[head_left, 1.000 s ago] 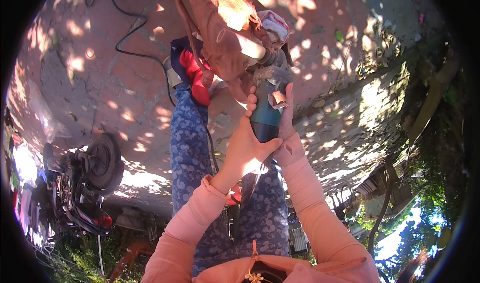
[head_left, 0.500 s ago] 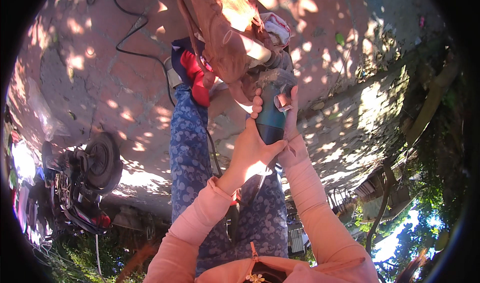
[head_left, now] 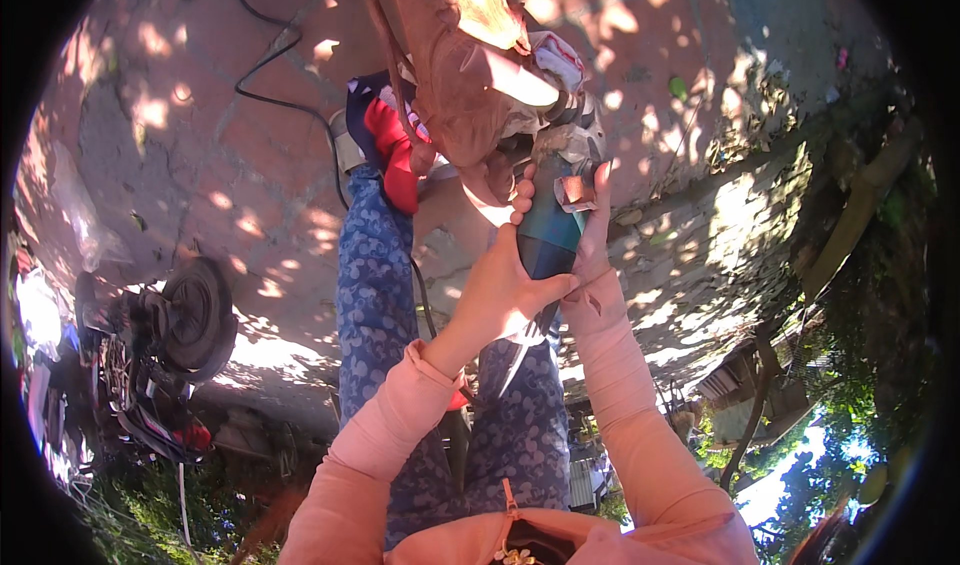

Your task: The person uses a handheld rotary carving tool to shape a large piece of wood, moving the tool along the surface and periodically pausing to wipe away dust with a cloth. The work is performed outdoors on a paved area with scattered debris and nearby household items.

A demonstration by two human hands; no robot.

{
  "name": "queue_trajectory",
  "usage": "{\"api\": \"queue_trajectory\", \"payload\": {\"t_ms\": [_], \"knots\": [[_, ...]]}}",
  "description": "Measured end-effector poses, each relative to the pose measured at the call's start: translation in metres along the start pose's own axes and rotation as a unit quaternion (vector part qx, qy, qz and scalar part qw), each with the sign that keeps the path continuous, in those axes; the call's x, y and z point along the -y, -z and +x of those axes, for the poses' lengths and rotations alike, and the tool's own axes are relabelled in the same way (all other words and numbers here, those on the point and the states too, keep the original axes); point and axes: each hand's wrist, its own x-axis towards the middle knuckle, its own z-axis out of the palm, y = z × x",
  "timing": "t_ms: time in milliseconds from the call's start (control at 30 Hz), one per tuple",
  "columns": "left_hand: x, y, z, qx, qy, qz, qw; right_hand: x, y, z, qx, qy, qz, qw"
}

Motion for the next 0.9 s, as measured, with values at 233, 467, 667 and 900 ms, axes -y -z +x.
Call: {"api": "queue_trajectory", "payload": {"t_ms": [233, 467, 667, 900], "knots": [[-0.013, 0.022, 0.000, 0.071, 0.024, -0.053, 0.996, -0.008, -0.013, -0.003, -0.027, 0.026, -0.023, 0.999], [-0.002, 0.019, -0.011, 0.068, -0.006, -0.098, 0.993, -0.013, -0.025, -0.010, -0.055, 0.022, -0.027, 0.998], [-0.013, 0.037, 0.007, 0.115, -0.006, -0.089, 0.989, -0.010, -0.034, 0.002, -0.066, 0.078, -0.058, 0.993], [0.004, 0.026, -0.017, 0.077, -0.036, -0.112, 0.990, -0.020, -0.028, -0.016, -0.088, 0.057, -0.116, 0.988]]}}
